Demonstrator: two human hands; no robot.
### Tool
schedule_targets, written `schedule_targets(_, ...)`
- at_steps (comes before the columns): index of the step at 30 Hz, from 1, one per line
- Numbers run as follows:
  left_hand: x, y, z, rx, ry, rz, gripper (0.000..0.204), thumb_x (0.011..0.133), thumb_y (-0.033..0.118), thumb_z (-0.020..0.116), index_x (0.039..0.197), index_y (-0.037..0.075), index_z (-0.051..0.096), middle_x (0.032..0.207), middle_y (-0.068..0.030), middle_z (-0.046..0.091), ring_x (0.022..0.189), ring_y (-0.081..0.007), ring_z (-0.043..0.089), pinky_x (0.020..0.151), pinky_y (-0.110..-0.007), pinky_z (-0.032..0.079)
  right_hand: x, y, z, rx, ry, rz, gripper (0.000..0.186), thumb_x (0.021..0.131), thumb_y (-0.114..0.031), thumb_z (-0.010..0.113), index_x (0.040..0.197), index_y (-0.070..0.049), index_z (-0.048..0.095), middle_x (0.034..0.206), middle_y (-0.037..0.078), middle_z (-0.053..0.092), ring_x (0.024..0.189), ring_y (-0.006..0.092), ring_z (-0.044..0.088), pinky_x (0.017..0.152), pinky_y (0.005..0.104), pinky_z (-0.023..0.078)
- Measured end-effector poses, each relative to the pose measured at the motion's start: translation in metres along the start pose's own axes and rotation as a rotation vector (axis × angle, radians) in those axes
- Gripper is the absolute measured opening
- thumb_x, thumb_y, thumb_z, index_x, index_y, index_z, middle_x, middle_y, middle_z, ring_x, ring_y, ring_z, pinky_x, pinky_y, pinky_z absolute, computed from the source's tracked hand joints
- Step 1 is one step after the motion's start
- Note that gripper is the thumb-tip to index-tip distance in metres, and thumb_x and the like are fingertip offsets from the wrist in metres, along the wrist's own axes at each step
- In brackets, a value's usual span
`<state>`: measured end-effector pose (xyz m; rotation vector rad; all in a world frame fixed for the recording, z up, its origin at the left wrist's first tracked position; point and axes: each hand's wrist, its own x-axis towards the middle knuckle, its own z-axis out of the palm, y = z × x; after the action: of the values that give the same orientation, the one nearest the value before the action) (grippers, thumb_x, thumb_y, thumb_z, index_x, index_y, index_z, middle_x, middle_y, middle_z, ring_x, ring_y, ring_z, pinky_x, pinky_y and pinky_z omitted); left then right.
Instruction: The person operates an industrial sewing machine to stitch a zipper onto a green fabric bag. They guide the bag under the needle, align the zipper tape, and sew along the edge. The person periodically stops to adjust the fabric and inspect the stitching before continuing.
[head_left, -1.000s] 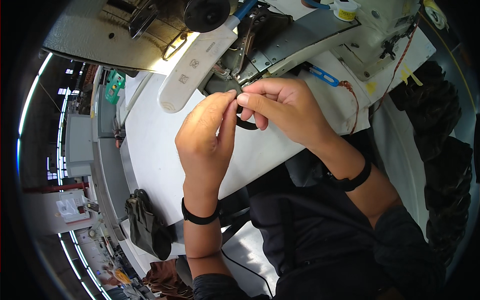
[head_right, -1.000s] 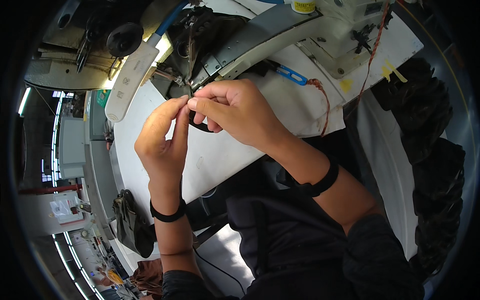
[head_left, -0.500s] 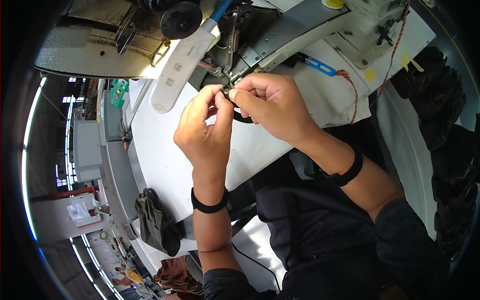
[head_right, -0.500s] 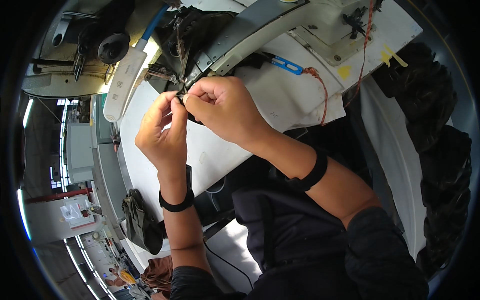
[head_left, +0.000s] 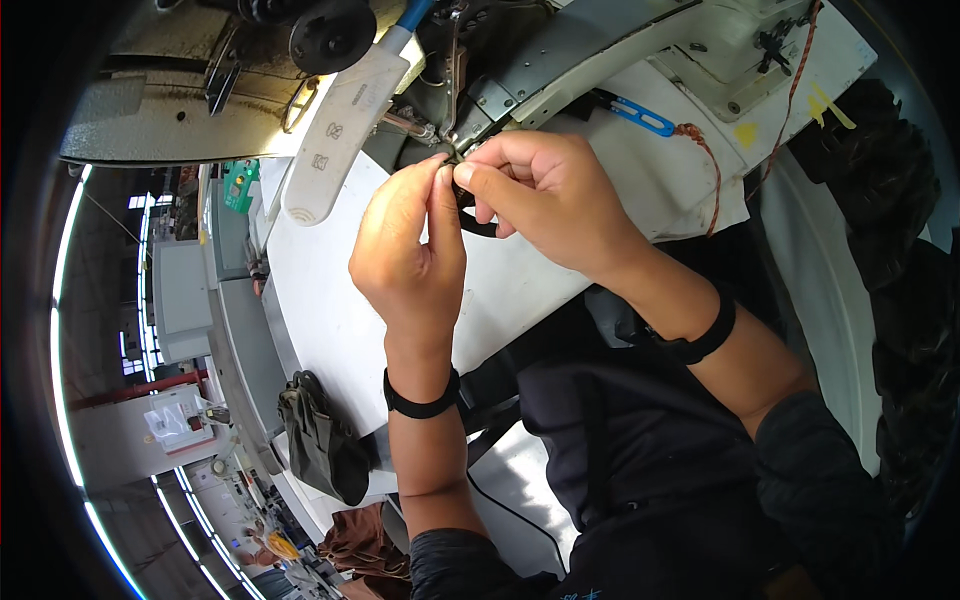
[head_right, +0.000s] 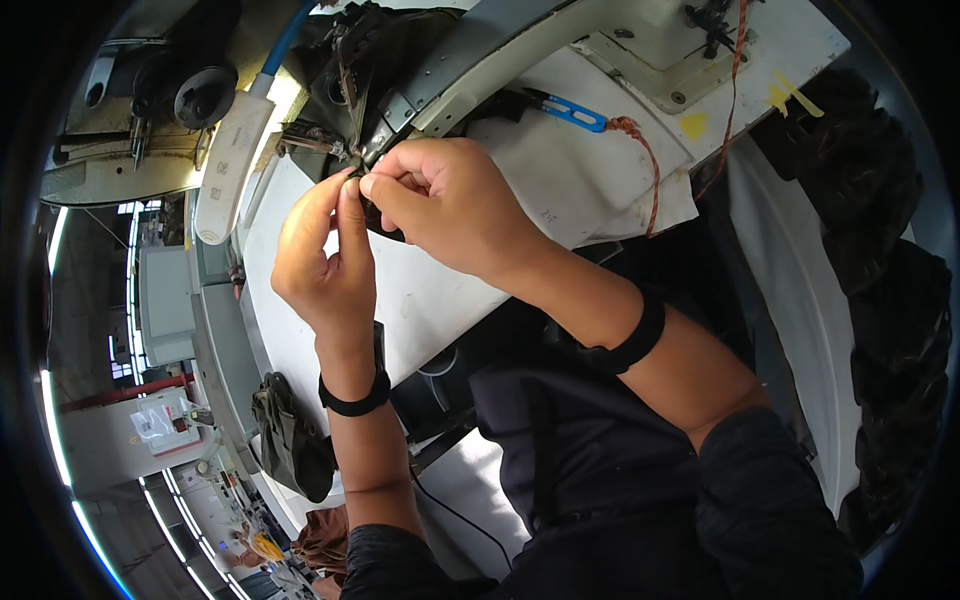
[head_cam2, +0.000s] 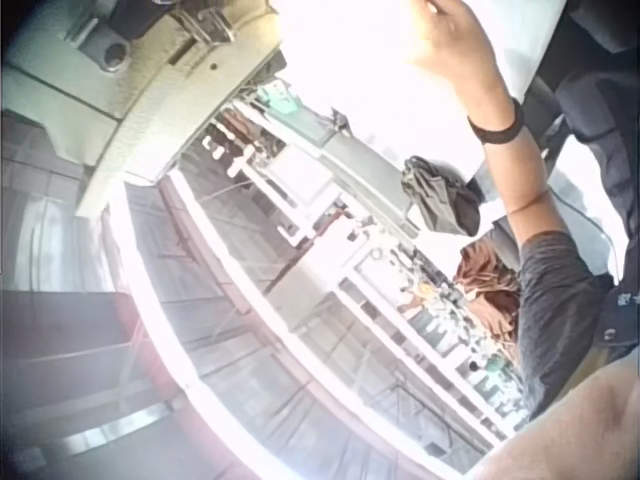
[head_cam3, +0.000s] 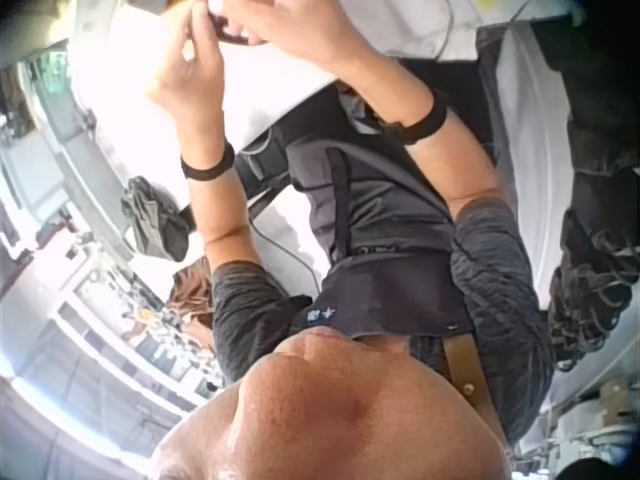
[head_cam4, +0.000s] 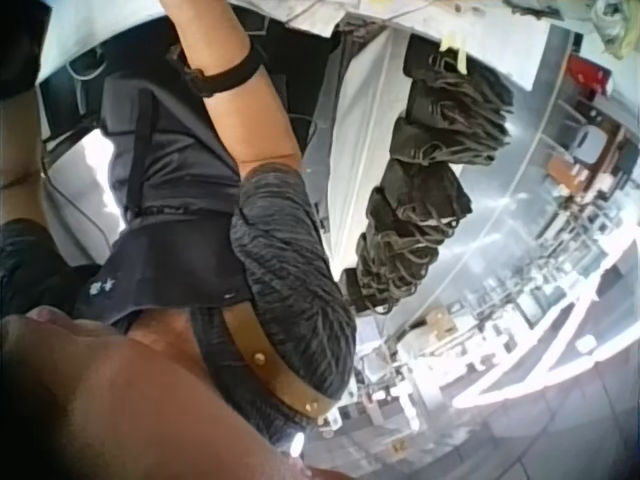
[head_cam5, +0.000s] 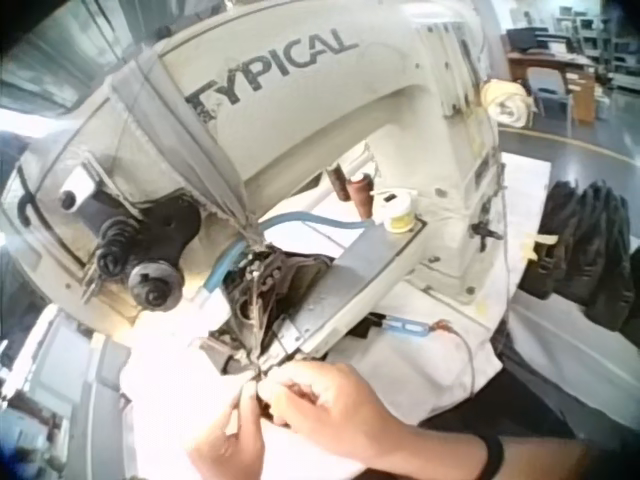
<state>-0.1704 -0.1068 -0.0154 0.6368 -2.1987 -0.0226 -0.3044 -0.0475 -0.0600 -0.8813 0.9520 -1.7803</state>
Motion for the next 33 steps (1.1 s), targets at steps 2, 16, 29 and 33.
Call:
schedule_targets(2,0.000,-0.004,0.001,0.096,0.039,0.097,0.011,0.090,-0.002,0.076,0.101,-0.001,0.076,0.097,-0.0130,0.077,0.085,-0.0243,0.075,0.076,-0.032,0.059,0.000,0.003,0.003,-0.016,0.019,-0.027,0.018,0.100,-0.015,0.069,0.097,0.002,0.073,0.073,0.001,0.067,0.063,0.0037,0.060,0.056,0.0210,0.051)
schedule_targets(16,0.001,-0.005,-0.001,-0.038,-0.008,0.011,0.019,0.089,-0.003,0.079,0.108,-0.003,0.076,0.101,-0.0122,0.078,0.090,-0.0170,0.073,0.082,-0.029,0.058,0.000,0.005,-0.005,0.008,-0.010,-0.049,0.016,0.097,-0.012,0.068,0.089,0.002,0.069,0.068,-0.001,0.064,0.058,0.0035,0.055,0.051,0.0231,0.045)
schedule_targets(29,0.008,-0.011,-0.001,0.084,-0.044,0.109,0.015,0.086,0.000,0.079,0.099,0.002,0.072,0.092,-0.0111,0.075,0.075,-0.0208,0.072,0.067,-0.029,0.057,0.003,0.012,-0.006,-0.177,0.037,-0.145,0.013,0.097,-0.010,0.070,0.089,0.000,0.070,0.072,-0.005,0.063,0.063,0.0009,0.052,0.054,0.0205,0.043)
schedule_targets(33,0.014,-0.021,0.001,0.178,0.034,0.252,0.017,0.083,-0.001,0.081,0.097,0.003,0.072,0.091,-0.0094,0.075,0.073,-0.0202,0.072,0.065,-0.030,0.057,0.003,0.011,-0.003,-0.191,0.059,-0.139,0.011,0.095,-0.008,0.069,0.088,0.000,0.070,0.073,-0.005,0.064,0.064,0.0004,0.051,0.054,0.0208,0.042)
